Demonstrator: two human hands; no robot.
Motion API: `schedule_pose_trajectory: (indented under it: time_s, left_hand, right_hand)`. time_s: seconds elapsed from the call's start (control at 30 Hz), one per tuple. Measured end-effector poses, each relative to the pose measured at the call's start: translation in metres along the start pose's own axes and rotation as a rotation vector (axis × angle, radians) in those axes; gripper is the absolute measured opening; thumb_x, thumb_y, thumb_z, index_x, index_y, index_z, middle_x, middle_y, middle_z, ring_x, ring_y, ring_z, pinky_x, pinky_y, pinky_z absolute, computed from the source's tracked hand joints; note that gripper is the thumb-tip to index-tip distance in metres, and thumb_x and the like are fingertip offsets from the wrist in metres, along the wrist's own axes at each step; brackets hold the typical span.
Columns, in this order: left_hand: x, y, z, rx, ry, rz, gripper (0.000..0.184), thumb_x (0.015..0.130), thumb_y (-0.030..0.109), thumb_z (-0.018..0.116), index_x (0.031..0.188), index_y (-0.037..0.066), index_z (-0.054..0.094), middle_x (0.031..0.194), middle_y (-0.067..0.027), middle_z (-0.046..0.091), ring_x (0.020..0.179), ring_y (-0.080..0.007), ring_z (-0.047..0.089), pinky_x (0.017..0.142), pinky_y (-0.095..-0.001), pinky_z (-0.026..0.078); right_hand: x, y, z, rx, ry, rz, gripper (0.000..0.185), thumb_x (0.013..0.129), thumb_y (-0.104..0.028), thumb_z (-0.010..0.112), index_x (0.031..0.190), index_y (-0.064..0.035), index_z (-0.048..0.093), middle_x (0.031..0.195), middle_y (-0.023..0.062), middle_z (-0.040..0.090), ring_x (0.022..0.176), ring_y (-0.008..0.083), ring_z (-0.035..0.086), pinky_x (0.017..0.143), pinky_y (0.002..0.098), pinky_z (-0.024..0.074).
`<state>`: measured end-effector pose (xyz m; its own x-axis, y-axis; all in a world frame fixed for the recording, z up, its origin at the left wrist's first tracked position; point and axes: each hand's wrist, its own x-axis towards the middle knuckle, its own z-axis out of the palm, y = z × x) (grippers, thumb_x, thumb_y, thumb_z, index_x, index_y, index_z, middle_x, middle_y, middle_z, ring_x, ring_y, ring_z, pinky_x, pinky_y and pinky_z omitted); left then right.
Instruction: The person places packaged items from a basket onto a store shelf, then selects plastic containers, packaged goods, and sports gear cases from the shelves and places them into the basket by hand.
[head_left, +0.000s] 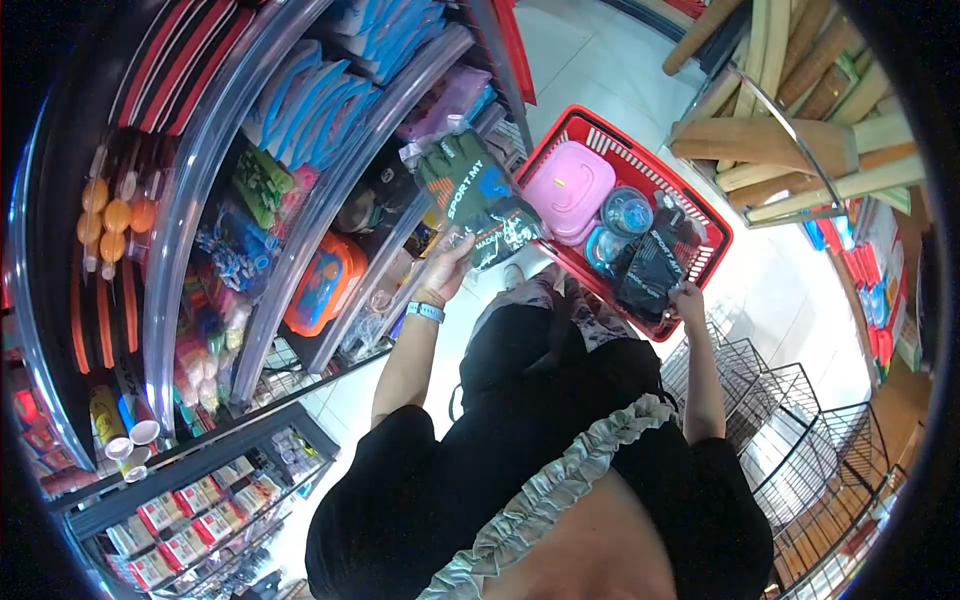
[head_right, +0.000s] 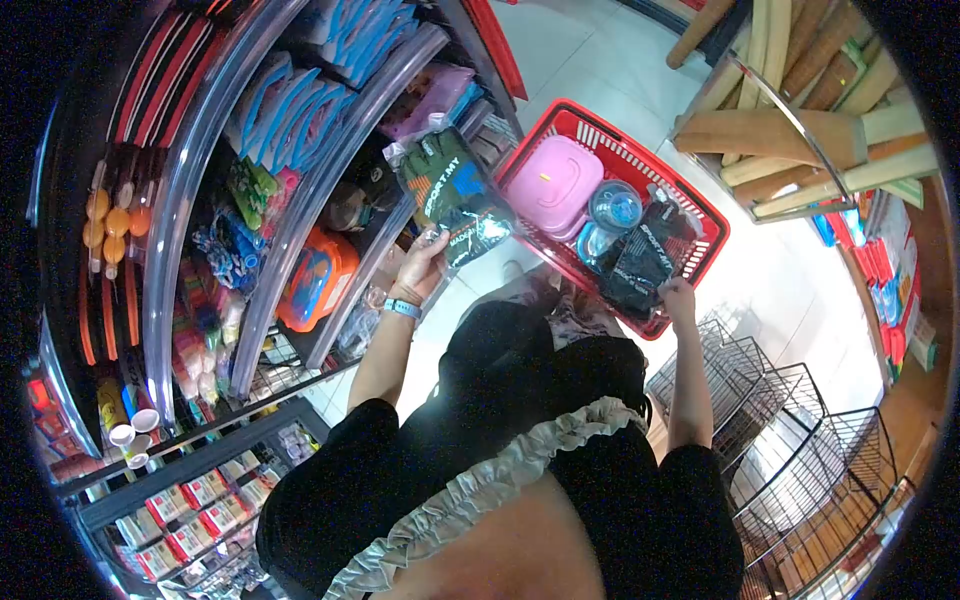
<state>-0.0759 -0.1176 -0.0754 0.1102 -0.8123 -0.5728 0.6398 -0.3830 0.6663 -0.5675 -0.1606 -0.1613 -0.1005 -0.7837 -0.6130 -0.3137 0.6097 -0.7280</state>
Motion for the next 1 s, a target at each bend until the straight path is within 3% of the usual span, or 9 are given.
schedule_pose_trajectory:
  time_s: [0.13, 0.27, 0.4, 0.43, 0.6, 0.63, 0.83, 0.9, 1.0]
  left_hand:
    - [-0.014, 0.035, -0.004, 0.006, 0.063, 0.084, 0.022, 0.085, 0.009, 0.066, 0.105, 0.013, 0.059, 0.093, 0.0064, 0.058, 0.082, -0.0038, 0.050, 0.069, -0.0186, 0.036]
    - [-0.003, 0.064, -0.046, 0.001, 0.113, 0.126, 0.024, 0.084, 0.008, 0.065, 0.107, 0.013, 0.059, 0.092, 0.0055, 0.060, 0.077, -0.0039, 0.051, 0.067, -0.0191, 0.037]
    - [0.029, 0.089, -0.099, 0.020, 0.133, 0.175, 0.018, 0.089, 0.010, 0.060, 0.107, 0.011, 0.056, 0.101, 0.0016, 0.060, 0.091, -0.0104, 0.058, 0.081, -0.0268, 0.048]
    - [0.033, 0.098, -0.099, -0.038, 0.150, 0.168, 0.021, 0.085, 0.007, 0.065, 0.105, 0.012, 0.059, 0.091, 0.0033, 0.061, 0.082, -0.0063, 0.055, 0.068, -0.0225, 0.044]
    - [0.083, 0.121, -0.162, 0.007, 0.152, 0.201, 0.022, 0.085, 0.011, 0.067, 0.105, 0.016, 0.059, 0.095, 0.0019, 0.060, 0.080, -0.0088, 0.054, 0.059, -0.0247, 0.044]
    - [0.090, 0.127, -0.165, -0.012, 0.217, 0.176, 0.023, 0.082, 0.008, 0.069, 0.102, 0.017, 0.061, 0.099, -0.0001, 0.062, 0.088, -0.0156, 0.057, 0.073, -0.0300, 0.046]
    - [0.139, 0.124, -0.250, 1.455, 0.235, 0.492, 0.037, 0.084, 0.021, 0.063, 0.118, 0.008, 0.057, 0.112, -0.0117, 0.057, 0.100, -0.0288, 0.052, 0.085, -0.0402, 0.045]
    - [0.149, 0.113, -0.258, 2.139, 0.362, 0.600, 0.045, 0.088, 0.027, 0.057, 0.128, 0.006, 0.050, 0.133, -0.0118, 0.049, 0.121, -0.0270, 0.043, 0.092, -0.0370, 0.042]
    - [0.145, 0.117, -0.240, 2.146, 0.462, 0.597, 0.046, 0.088, 0.029, 0.056, 0.128, 0.005, 0.049, 0.133, -0.0124, 0.048, 0.122, -0.0275, 0.043, 0.093, -0.0375, 0.042]
  right_hand:
    - [-0.013, -0.030, -0.010, 0.124, 0.065, -0.121, 0.004, 0.084, -0.010, 0.060, 0.083, -0.0087, 0.056, 0.069, -0.0015, 0.055, 0.056, 0.0076, 0.053, 0.049, 0.0214, 0.0425]
    - [-0.017, -0.060, -0.027, 0.071, 0.107, -0.111, 0.004, 0.085, -0.009, 0.056, 0.083, -0.0114, 0.058, 0.075, -0.0027, 0.059, 0.068, 0.0061, 0.055, 0.056, 0.0229, 0.0426]
    - [-0.056, -0.130, -0.031, 0.142, -0.055, -0.264, 0.007, 0.087, -0.006, 0.055, 0.083, -0.0119, 0.056, 0.076, -0.0066, 0.053, 0.065, 0.0038, 0.045, 0.059, 0.0193, 0.0352]
    - [-0.068, -0.152, -0.026, 0.161, -0.062, -0.285, 0.008, 0.088, -0.006, 0.055, 0.083, -0.0119, 0.055, 0.075, -0.0076, 0.051, 0.065, 0.0036, 0.043, 0.059, 0.0190, 0.0341]
    - [-0.091, -0.229, 0.003, 0.193, -0.139, -0.330, 0.007, 0.086, -0.008, 0.059, 0.091, -0.0073, 0.055, 0.073, -0.0061, 0.048, 0.065, 0.0046, 0.043, 0.061, 0.0188, 0.0327]
    - [-0.089, -0.237, 0.013, 0.172, -0.181, -0.346, 0.008, 0.086, -0.007, 0.059, 0.093, -0.0069, 0.055, 0.073, -0.0059, 0.048, 0.065, 0.0046, 0.042, 0.060, 0.0190, 0.0328]
    - [-0.054, -0.279, 0.095, 0.062, -0.455, -0.412, 0.011, 0.085, -0.009, 0.060, 0.094, -0.0057, 0.055, 0.072, -0.0058, 0.046, 0.065, 0.0040, 0.044, 0.056, 0.0201, 0.0345]
    - [-0.047, -0.301, 0.134, -0.147, -0.490, -0.491, 0.010, 0.085, -0.011, 0.062, 0.090, -0.0053, 0.055, 0.072, -0.0059, 0.045, 0.065, 0.0038, 0.043, 0.058, 0.0202, 0.0353]
    - [-0.020, -0.314, 0.191, -0.232, -0.626, -0.551, 0.017, 0.085, -0.011, 0.062, 0.100, -0.0036, 0.059, 0.076, -0.0043, 0.045, 0.071, 0.0047, 0.043, 0.062, 0.0221, 0.0371]
